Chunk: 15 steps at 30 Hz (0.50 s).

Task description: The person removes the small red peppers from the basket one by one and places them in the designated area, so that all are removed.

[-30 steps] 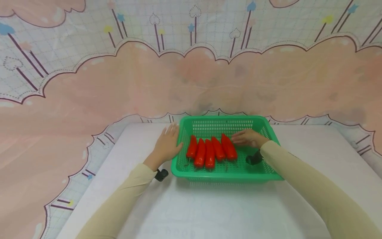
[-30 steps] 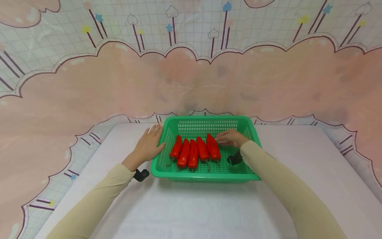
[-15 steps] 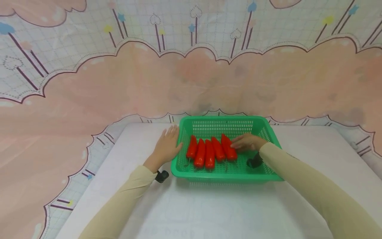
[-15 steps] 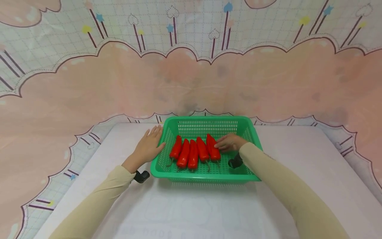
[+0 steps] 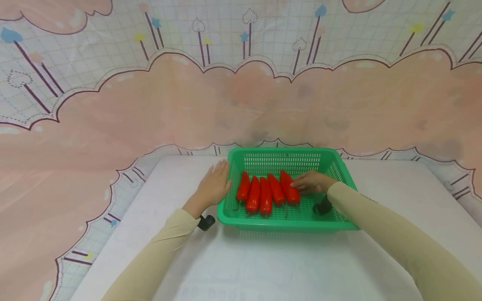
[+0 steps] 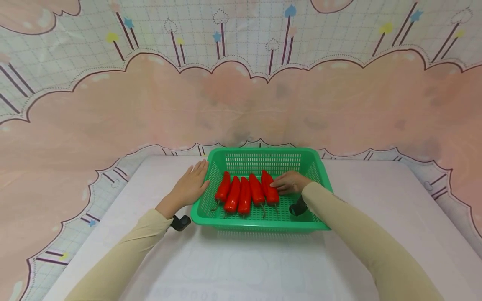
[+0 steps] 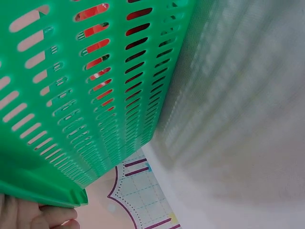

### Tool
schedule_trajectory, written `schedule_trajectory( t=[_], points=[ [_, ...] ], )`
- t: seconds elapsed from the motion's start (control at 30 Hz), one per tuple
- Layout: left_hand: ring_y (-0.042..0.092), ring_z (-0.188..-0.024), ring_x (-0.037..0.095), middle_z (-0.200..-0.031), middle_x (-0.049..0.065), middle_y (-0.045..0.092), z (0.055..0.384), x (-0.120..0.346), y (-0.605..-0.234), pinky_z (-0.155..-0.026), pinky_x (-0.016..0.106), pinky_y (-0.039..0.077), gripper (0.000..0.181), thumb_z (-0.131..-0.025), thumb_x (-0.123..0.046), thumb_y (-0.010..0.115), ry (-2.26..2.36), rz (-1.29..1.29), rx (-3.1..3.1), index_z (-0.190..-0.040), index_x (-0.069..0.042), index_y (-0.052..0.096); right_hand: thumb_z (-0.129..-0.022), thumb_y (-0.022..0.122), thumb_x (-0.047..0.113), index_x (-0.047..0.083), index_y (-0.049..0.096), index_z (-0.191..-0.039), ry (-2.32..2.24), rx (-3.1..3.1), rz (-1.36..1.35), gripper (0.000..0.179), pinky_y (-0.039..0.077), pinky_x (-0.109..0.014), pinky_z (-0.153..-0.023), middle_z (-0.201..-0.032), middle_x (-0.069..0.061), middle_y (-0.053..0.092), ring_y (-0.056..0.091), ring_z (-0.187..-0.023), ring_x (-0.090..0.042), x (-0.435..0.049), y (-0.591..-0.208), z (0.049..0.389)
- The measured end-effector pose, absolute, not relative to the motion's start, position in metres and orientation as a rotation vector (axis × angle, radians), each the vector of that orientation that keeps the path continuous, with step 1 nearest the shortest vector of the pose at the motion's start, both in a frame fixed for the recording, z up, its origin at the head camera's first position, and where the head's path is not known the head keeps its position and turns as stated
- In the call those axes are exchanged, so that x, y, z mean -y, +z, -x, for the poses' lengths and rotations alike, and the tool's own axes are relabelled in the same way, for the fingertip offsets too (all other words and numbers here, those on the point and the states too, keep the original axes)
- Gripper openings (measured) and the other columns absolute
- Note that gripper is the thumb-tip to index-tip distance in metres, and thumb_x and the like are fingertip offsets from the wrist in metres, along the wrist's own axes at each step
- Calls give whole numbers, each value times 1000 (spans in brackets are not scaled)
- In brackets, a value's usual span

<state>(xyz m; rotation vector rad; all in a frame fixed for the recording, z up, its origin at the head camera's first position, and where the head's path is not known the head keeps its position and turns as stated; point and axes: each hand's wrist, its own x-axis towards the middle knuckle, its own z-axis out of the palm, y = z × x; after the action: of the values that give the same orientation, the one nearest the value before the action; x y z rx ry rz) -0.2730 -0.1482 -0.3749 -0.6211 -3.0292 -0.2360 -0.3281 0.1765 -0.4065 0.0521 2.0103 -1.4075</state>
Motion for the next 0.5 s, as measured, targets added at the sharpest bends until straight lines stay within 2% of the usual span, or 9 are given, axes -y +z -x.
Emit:
schedule_trajectory(
  t=[0.1,0.23,0.5],
  points=[
    [17,-145,36,-154,25,18,272,148,-375,-120,48,13,61,-99,-24,37,-230,623,3035,-146,9,17,-93,58,18,-14,37,-136,-1395,-2012,-37,57,46,-42,-102,-140,-27,44,60,-114,-29,-175,-408,328],
    [18,-144,37,-153,26,19,272,149,-376,-119,49,15,61,-99,-24,36,-220,628,3028,-146,10,18,-92,60,22,-13,36,-137,-1342,-2057,-12,62,46,-40,-102,-141,-27,43,52,-124,-33,-172,-408,326],
    [18,-144,36,-154,25,18,273,148,-376,-119,48,15,61,-99,-25,36,-229,619,3035,-146,9,17,-82,73,24,-13,39,-135,-1360,-2034,48,73,50,-38,-97,-135,-26,50,61,-108,-26,-176,-410,328]
  ],
)
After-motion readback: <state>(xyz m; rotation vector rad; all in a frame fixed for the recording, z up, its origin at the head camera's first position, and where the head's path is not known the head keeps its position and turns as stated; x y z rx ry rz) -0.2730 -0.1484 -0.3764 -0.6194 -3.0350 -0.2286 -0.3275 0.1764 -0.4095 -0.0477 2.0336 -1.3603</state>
